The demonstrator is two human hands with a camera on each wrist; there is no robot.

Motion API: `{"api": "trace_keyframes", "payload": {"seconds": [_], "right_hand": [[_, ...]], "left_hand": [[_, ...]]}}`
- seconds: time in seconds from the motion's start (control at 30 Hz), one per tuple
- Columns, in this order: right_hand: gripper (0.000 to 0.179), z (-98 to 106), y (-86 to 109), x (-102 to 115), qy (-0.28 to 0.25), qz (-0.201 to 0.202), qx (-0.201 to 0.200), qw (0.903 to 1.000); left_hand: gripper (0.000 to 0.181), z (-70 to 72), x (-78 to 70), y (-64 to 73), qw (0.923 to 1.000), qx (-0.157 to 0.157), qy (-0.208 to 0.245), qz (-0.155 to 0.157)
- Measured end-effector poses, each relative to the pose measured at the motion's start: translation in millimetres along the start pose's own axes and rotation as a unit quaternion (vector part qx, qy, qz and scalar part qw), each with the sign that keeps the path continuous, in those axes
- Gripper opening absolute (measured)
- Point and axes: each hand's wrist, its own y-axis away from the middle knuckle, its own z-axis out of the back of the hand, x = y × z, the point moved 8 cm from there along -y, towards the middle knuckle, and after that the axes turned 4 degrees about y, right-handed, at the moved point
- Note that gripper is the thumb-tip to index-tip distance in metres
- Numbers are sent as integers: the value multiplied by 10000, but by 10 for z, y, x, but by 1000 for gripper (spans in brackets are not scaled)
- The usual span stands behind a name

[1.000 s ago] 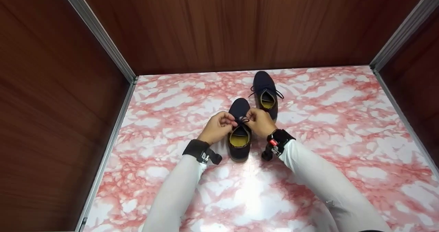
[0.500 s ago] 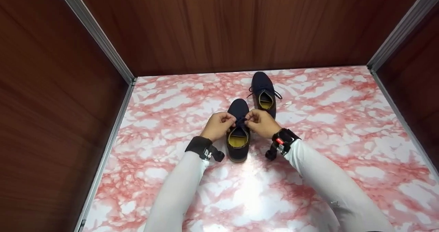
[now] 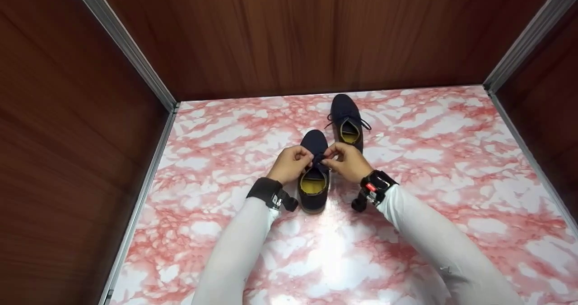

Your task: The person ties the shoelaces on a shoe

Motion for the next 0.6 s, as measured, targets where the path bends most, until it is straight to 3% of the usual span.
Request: {"api": "trace_keyframes", "payload": {"seconds": [0.17, 0.37, 0.47, 0.6], "right_hand": [[22, 84, 83, 11, 168, 225, 56, 9996], [32, 75, 204, 186, 382, 964, 387, 9939], [27, 48, 243, 278, 620, 1356, 398, 9880], [16, 59, 248, 315, 821, 1474, 159, 9855]], "left_hand": [[15, 19, 26, 2, 9998, -69, 168, 18], [16, 39, 50, 12, 9995, -134, 288, 80], [16, 41, 44, 17, 9995, -143, 280, 85], [16, 37, 24, 18, 9996, -118, 250, 47]]}}
